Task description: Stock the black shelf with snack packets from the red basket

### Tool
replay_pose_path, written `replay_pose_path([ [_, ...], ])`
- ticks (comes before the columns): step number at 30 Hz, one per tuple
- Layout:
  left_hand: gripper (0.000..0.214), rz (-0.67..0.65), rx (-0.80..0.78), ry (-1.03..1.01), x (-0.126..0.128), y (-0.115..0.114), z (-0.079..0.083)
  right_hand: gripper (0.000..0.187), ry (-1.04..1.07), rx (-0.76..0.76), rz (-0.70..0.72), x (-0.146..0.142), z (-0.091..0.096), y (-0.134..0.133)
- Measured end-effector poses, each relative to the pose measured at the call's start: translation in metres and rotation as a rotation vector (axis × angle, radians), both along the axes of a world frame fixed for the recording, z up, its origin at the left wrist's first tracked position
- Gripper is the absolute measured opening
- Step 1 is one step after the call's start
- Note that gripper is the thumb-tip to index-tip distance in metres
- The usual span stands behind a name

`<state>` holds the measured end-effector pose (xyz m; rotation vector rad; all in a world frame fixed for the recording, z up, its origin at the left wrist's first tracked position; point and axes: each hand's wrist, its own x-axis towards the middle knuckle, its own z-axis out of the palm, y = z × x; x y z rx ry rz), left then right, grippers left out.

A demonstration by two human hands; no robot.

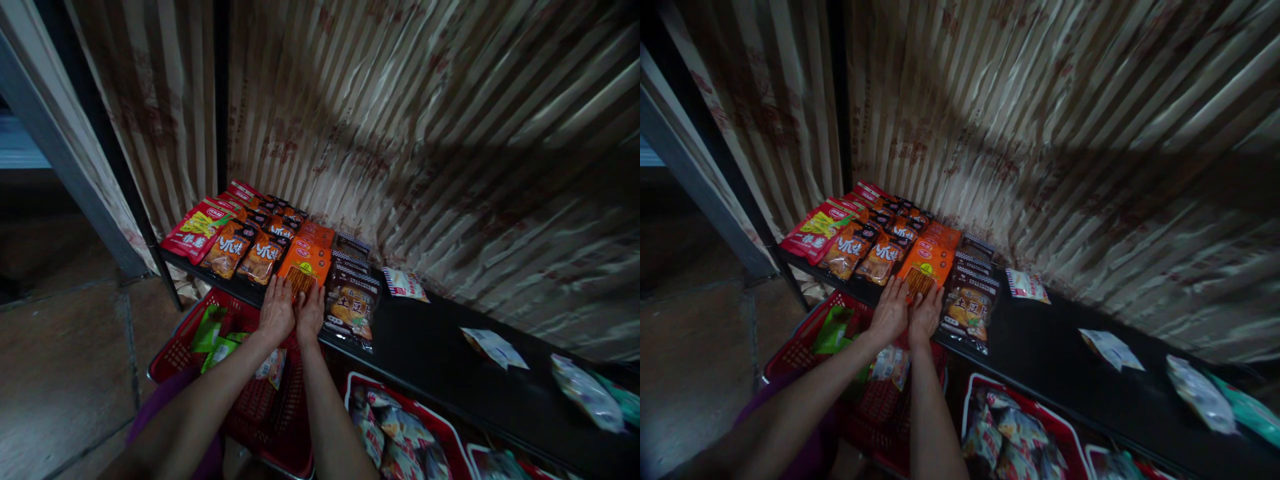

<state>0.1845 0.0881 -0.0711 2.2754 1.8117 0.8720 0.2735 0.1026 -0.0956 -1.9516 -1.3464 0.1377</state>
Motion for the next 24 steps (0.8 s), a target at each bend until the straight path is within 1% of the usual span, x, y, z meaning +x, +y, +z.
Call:
replay_pose_path([
  [4, 0.046, 0.009, -0.015, -0.052, 0.006, 0.010, -0.001, 0.058, 0.021, -0.020, 0.000, 0.001, -0.001, 0.001],
  [8, 0.047, 0.012, -0.032, -0.070, 0.007, 0.016, 0.001, 0.059, 0.035, -0.052, 0.010, 0.001, 0.003, 0.000],
  [13, 0.052, 0.014, -0.093, -0.071, 0.006, 0.018, 0.004, 0.058, 0.038, -0.028, 0.013, -0.001, 0.008, -0.002],
  [20, 0.051, 0.015, -0.151, -0.079, 0.005, 0.020, 0.011, 0.059, 0.040, -0.033, 0.033, 0.000, 0.011, -0.003],
  [24, 0.052, 0.011, -0.172, -0.091, 0.004, 0.023, 0.011, 0.059, 0.049, -0.056, 0.031, -0.002, 0.015, -0.003],
])
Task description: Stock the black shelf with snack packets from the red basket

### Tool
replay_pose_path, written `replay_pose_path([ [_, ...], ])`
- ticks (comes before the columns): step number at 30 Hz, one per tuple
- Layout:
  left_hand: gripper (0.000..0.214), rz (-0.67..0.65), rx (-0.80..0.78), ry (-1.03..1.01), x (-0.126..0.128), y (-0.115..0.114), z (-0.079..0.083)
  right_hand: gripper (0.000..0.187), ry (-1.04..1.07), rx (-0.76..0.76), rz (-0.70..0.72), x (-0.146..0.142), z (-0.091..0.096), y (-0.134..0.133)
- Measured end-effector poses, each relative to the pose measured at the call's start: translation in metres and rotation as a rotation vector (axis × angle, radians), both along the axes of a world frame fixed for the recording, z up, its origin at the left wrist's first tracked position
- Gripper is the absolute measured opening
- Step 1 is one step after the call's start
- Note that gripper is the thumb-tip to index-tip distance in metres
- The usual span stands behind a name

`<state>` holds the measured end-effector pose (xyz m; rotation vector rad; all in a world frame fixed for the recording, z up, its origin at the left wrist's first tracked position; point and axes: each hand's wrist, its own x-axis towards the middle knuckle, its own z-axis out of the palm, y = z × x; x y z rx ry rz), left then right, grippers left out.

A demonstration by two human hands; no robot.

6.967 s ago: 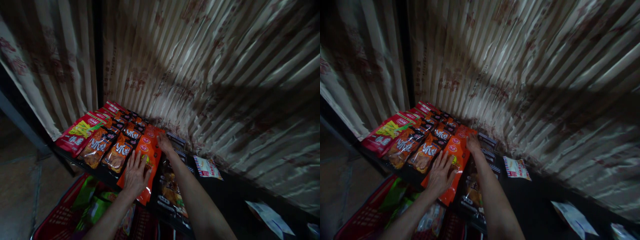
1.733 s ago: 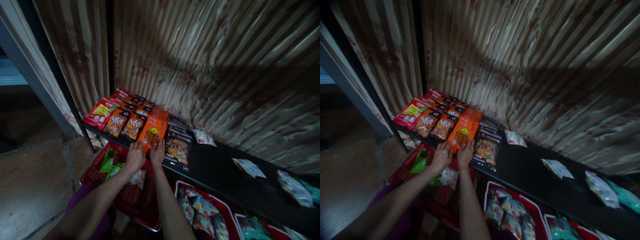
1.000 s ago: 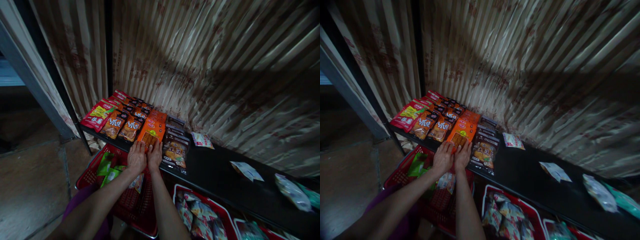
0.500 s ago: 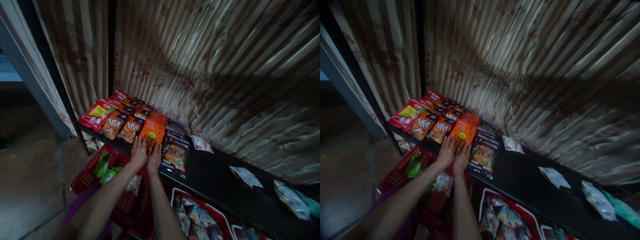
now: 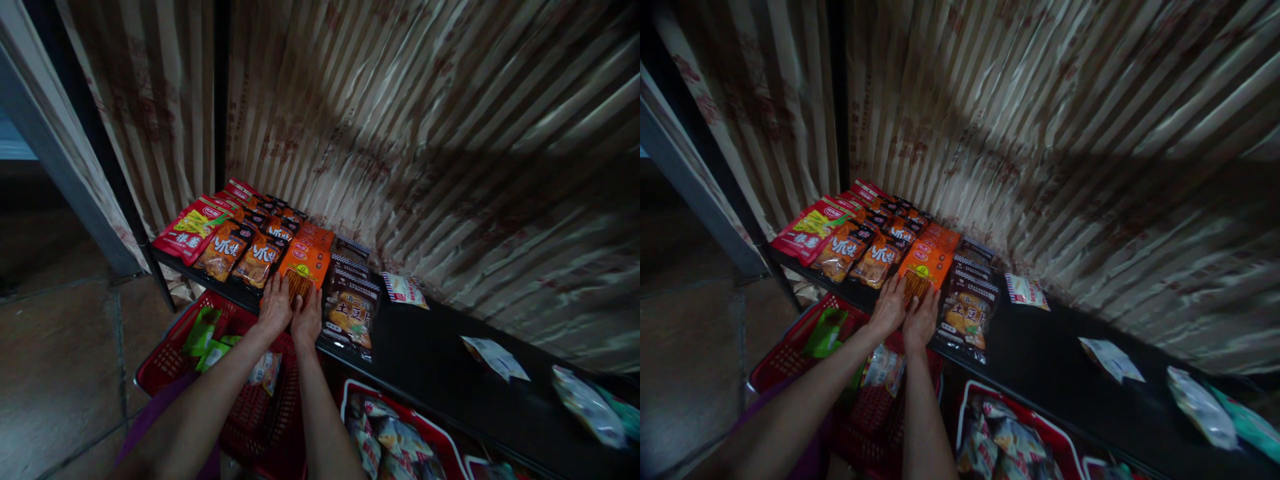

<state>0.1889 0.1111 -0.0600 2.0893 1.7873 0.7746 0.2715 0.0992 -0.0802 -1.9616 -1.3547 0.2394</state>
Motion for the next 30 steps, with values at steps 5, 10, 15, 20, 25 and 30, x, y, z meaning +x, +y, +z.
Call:
replay_pose_path([
  [5, 0.051, 0.011, 0.023, -0.016, 0.000, 0.004, -0.004, 0.059, 0.003, -0.040, -0.015, -0.003, 0.003, 0.000],
  [10, 0.050, -0.001, 0.041, -0.018, 0.000, 0.006, -0.009, 0.059, -0.006, -0.050, -0.018, -0.003, 0.003, 0.002],
  [15, 0.049, -0.007, 0.053, -0.014, 0.000, 0.010, -0.014, 0.058, -0.024, -0.038, -0.022, -0.002, 0.002, 0.004],
  [20, 0.048, -0.013, 0.061, -0.021, 0.000, 0.012, -0.017, 0.058, -0.042, -0.023, -0.023, -0.002, 0.002, 0.006],
  [25, 0.047, -0.031, 0.066, -0.027, 0.000, 0.014, -0.020, 0.058, -0.052, -0.038, -0.028, -0.003, 0.004, 0.007],
  [30, 0.047, -0.035, 0.088, -0.045, -0.001, 0.016, -0.022, 0.058, -0.054, -0.068, -0.049, -0.005, 0.009, 0.008],
])
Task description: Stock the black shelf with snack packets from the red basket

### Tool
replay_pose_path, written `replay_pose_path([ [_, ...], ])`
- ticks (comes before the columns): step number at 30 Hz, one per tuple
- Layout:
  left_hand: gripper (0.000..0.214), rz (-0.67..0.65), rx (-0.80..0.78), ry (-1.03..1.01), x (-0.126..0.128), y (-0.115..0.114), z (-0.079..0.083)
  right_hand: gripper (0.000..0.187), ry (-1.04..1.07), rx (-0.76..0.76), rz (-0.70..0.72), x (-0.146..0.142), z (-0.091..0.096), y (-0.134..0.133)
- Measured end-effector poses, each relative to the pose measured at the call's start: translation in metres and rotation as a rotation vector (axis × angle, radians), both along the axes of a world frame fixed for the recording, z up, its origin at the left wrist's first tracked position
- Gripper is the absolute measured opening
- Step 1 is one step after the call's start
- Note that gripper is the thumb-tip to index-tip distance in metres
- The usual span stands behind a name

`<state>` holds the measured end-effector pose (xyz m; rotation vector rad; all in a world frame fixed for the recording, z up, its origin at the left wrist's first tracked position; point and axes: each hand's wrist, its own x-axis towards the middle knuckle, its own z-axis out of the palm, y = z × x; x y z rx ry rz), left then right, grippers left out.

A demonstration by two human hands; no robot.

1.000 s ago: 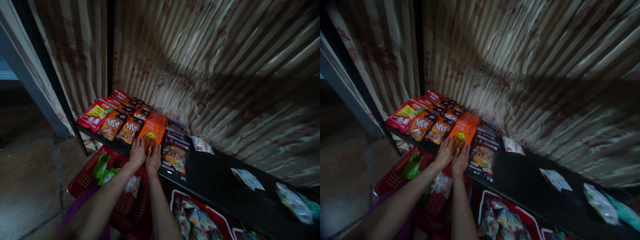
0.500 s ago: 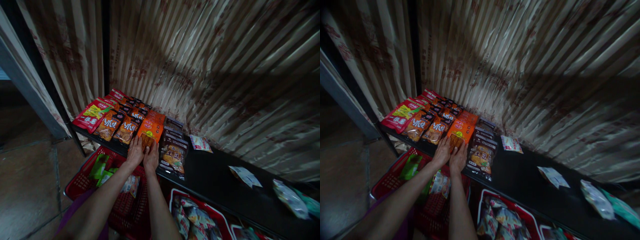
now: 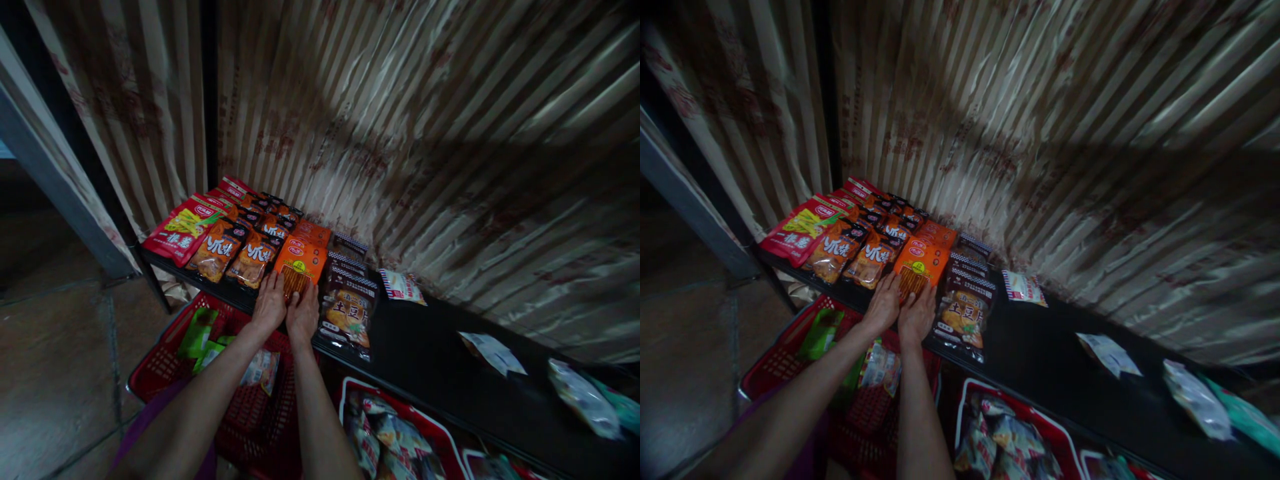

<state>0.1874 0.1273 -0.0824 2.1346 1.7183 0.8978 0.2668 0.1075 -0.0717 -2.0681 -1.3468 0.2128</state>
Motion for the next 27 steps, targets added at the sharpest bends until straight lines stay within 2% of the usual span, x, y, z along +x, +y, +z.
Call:
replay_pose_path([
  [8, 0.049, -0.017, -0.053, -0.014, 0.000, 0.002, 0.004, 0.058, -0.010, -0.041, -0.021, -0.002, 0.004, 0.002],
  [20, 0.048, 0.016, -0.011, -0.005, 0.004, 0.000, 0.004, 0.059, -0.003, 0.046, -0.016, 0.002, -0.005, 0.001],
  [27, 0.048, 0.014, 0.016, 0.035, 0.003, -0.010, 0.009, 0.058, -0.021, 0.024, -0.012, 0.002, -0.004, 0.001],
])
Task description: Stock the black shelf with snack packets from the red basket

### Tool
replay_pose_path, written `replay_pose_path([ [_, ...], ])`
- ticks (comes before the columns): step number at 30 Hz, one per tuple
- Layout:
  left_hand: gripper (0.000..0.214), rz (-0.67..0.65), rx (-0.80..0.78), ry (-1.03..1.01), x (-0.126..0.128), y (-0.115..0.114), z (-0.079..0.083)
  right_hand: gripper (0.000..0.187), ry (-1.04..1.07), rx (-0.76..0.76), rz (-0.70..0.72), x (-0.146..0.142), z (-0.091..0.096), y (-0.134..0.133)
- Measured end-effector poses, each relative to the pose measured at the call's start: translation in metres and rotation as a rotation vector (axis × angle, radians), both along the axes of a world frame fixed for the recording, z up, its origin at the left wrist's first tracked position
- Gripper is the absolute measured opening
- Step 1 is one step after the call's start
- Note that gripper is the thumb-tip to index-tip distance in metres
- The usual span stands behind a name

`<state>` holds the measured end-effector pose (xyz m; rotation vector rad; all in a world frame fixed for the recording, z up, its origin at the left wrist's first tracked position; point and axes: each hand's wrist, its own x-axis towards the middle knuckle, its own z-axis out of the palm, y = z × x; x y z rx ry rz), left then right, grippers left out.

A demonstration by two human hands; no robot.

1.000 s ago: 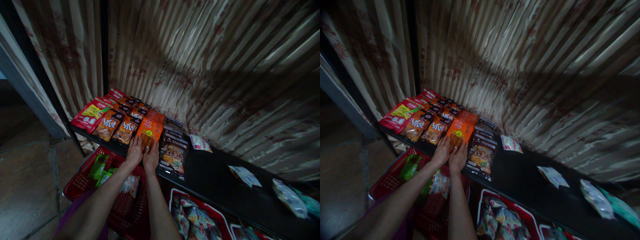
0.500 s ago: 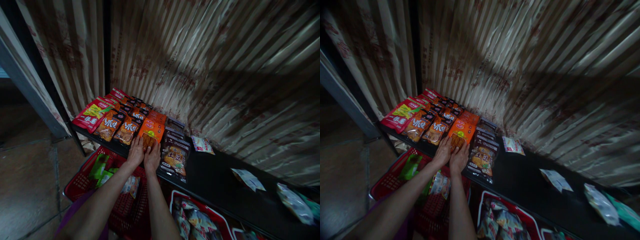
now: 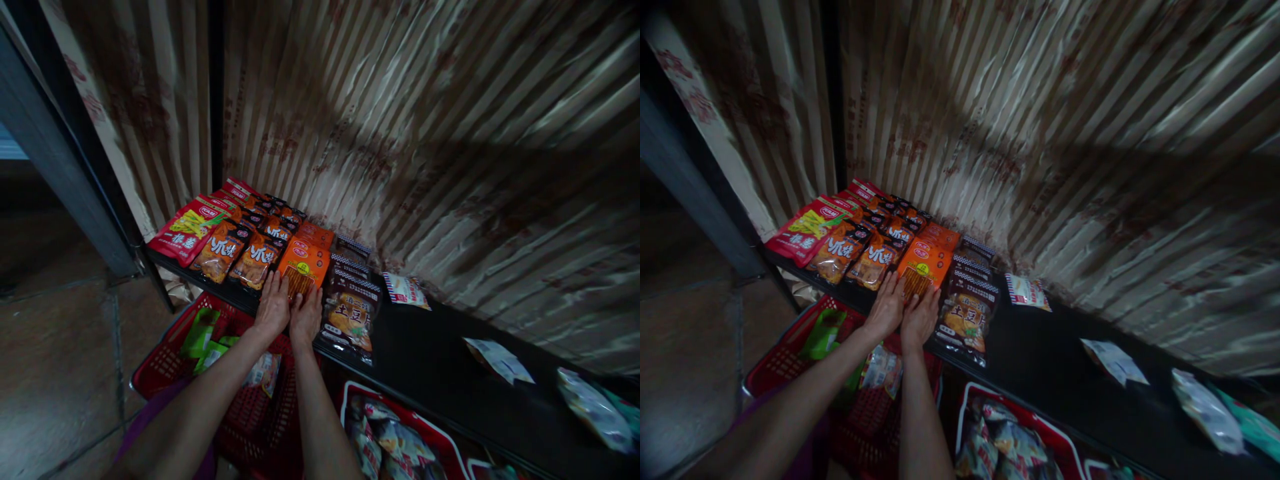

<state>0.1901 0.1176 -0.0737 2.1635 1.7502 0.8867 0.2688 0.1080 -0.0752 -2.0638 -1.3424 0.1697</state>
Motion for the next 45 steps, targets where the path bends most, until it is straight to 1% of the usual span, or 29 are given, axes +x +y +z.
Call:
replay_pose_path([
  [5, 0.046, -0.015, -0.023, 0.047, -0.003, -0.005, -0.001, 0.059, 0.006, 0.023, 0.013, 0.001, -0.001, 0.000],
  [16, 0.049, -0.040, -0.043, 0.078, -0.003, -0.001, -0.003, 0.060, 0.002, 0.001, 0.034, 0.004, -0.004, 0.001],
  [21, 0.048, -0.037, -0.021, 0.068, -0.003, 0.001, -0.007, 0.060, 0.003, 0.009, 0.045, 0.007, -0.007, 0.003],
  [26, 0.049, -0.040, -0.033, 0.073, -0.002, 0.002, -0.006, 0.060, 0.036, 0.024, 0.054, 0.010, -0.007, 0.009],
  [32, 0.048, -0.047, 0.004, 0.040, -0.003, 0.005, -0.008, 0.059, 0.018, 0.080, 0.069, 0.010, -0.010, 0.008],
  [37, 0.048, -0.046, 0.032, 0.023, -0.003, 0.005, -0.012, 0.058, 0.000, 0.062, 0.044, 0.007, -0.010, 0.006],
  [42, 0.048, -0.017, 0.000, 0.004, -0.002, 0.003, -0.009, 0.059, -0.004, 0.052, 0.036, 0.006, -0.005, 0.004],
  [45, 0.048, -0.030, -0.031, 0.014, -0.003, 0.003, -0.005, 0.059, -0.001, 0.053, 0.045, 0.006, -0.004, 0.003],
])
